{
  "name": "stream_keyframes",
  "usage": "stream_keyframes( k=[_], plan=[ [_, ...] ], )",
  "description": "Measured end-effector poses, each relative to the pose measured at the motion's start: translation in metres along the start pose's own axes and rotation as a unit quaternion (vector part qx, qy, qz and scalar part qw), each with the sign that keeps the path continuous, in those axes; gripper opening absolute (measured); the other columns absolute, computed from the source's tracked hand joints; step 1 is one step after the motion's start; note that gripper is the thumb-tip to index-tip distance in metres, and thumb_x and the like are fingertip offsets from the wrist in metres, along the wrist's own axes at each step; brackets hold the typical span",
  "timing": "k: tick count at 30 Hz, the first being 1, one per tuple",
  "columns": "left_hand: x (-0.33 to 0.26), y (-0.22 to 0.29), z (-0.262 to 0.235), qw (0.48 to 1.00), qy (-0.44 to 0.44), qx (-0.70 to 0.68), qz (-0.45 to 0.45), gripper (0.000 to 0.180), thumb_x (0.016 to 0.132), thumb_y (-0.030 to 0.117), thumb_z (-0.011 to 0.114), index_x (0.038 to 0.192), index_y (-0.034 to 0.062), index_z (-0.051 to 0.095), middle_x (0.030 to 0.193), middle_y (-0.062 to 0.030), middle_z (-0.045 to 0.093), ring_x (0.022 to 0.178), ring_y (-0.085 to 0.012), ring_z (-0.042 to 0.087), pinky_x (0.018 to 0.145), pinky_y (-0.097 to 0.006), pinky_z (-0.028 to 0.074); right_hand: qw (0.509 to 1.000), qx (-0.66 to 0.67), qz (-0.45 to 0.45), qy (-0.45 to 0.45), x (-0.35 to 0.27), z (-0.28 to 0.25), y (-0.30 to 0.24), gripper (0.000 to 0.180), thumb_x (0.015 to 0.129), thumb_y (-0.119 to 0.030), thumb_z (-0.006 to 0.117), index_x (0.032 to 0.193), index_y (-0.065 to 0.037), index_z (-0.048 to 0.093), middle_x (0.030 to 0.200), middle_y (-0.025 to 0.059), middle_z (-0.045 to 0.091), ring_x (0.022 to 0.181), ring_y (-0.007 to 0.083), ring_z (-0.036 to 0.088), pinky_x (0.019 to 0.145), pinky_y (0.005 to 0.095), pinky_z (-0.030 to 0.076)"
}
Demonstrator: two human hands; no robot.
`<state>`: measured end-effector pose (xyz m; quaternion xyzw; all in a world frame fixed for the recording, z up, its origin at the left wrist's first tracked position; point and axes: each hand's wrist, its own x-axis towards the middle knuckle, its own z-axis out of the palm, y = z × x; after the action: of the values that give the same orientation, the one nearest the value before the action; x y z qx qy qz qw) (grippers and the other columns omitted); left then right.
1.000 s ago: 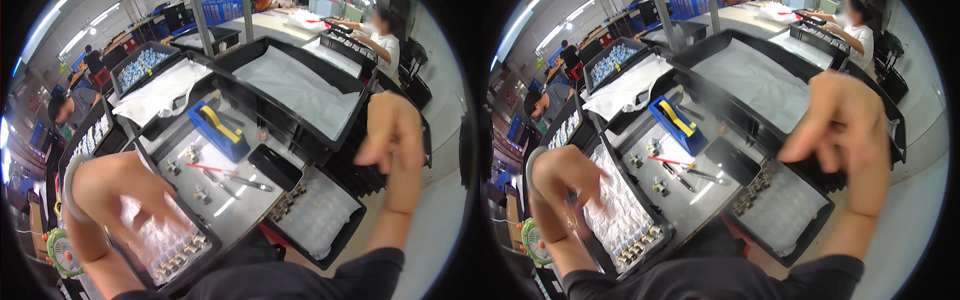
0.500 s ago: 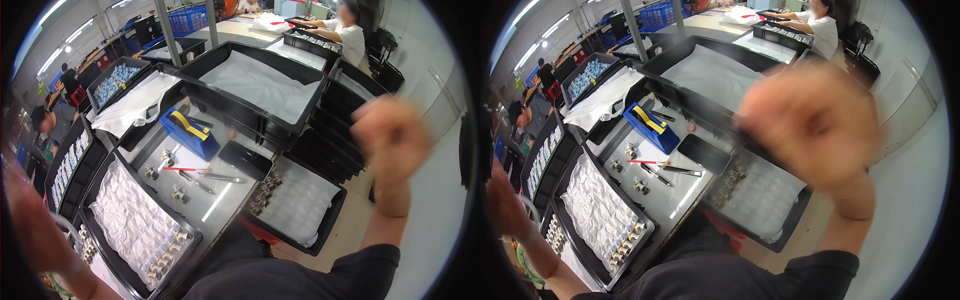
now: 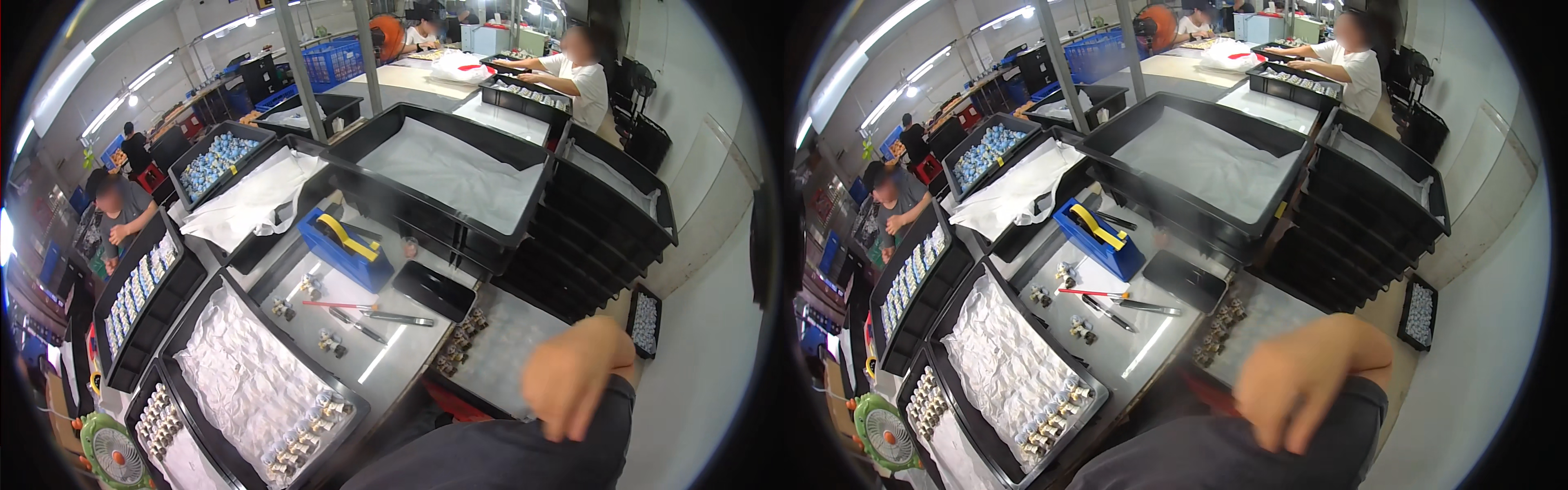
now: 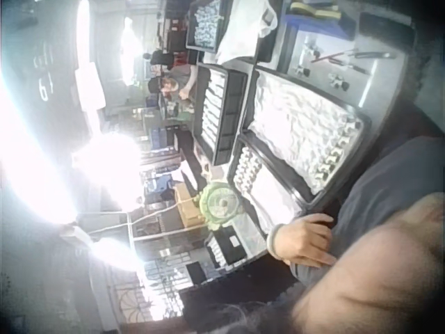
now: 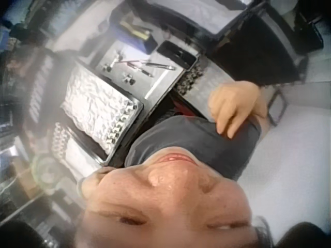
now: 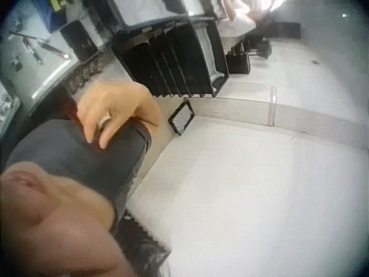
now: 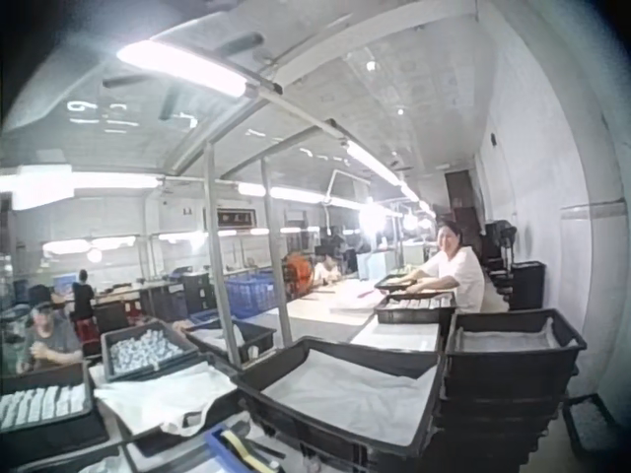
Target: The person assembles small figurines by picking up a base and a head, then attaching them together. They place the completed figurines into a black tray lined with white paper. The process is repeated for multiple units, with the person occasionally adjusting the paper lining.
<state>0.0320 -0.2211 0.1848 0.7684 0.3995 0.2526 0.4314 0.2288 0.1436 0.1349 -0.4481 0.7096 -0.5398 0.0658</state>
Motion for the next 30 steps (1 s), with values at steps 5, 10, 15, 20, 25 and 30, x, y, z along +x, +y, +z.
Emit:
stream_keyframes(
  k=[5,10,15,20,25,30],
  plan=[
    [-0.016,0.017,0.022,0.991,0.104,0.085,0.024,0.024,0.066,0.021,0.057,0.081,0.0039,0.061,0.074,-0.0101,0.057,0.074,-0.0270,0.055,0.083,-0.048,0.041,0.978,-0.166,-0.020,-0.121,0.016,0.001,-0.049,0.014,0.079,-0.015,0.052,0.082,-0.002,0.056,0.077,0.0041,0.051,0.067,0.0154,0.049,0.056,0.0293,0.040],
    [-0.031,0.036,0.055,0.972,0.182,0.145,0.035,0.020,0.070,0.021,0.053,0.075,0.0028,0.059,0.074,-0.0118,0.056,0.079,-0.0299,0.056,0.081,-0.051,0.043,0.948,-0.223,-0.117,-0.193,0.053,0.012,-0.048,0.019,0.081,-0.009,0.048,0.088,0.001,0.061,0.081,0.0054,0.054,0.072,0.0114,0.053,0.058,0.0231,0.041],
    [-0.055,0.064,0.077,0.980,0.100,0.161,0.063,0.024,0.068,0.022,0.049,0.073,0.0011,0.060,0.076,-0.0154,0.057,0.080,-0.0323,0.056,0.083,-0.054,0.042,0.906,-0.234,-0.173,-0.306,0.107,0.036,-0.058,0.016,0.074,-0.015,0.051,0.077,-0.001,0.059,0.072,0.0041,0.051,0.068,0.0129,0.052,0.057,0.0260,0.042],
    [-0.080,0.074,0.101,0.962,0.091,0.230,0.113,0.024,0.069,0.021,0.048,0.067,-0.0009,0.059,0.074,-0.0190,0.057,0.077,-0.0333,0.056,0.082,-0.052,0.044,0.929,-0.196,-0.168,-0.267,0.150,0.081,-0.070,0.020,0.066,-0.020,0.055,0.057,-0.002,0.056,0.058,0.0068,0.049,0.057,0.0194,0.050,0.045,0.0322,0.041],
    [-0.105,0.084,0.126,0.947,0.104,0.256,0.161,0.022,0.070,0.018,0.049,0.065,-0.0005,0.060,0.072,-0.0181,0.058,0.074,-0.0311,0.057,0.082,-0.049,0.045,0.914,-0.234,-0.180,-0.279,0.190,0.121,-0.085,0.022,0.066,-0.021,0.053,0.061,0.000,0.057,0.062,0.0088,0.052,0.060,0.0211,0.052,0.052,0.0311,0.044],
    [-0.123,0.088,0.150,0.940,0.114,0.257,0.194,0.022,0.072,0.019,0.051,0.067,0.0004,0.062,0.070,-0.0163,0.059,0.073,-0.0292,0.057,0.084,-0.050,0.043,0.868,-0.302,-0.235,-0.318,0.218,0.150,-0.103,0.018,0.068,-0.013,0.057,0.071,0.005,0.058,0.069,0.0125,0.057,0.063,0.0233,0.057,0.056,0.0309,0.048]
  ],
)
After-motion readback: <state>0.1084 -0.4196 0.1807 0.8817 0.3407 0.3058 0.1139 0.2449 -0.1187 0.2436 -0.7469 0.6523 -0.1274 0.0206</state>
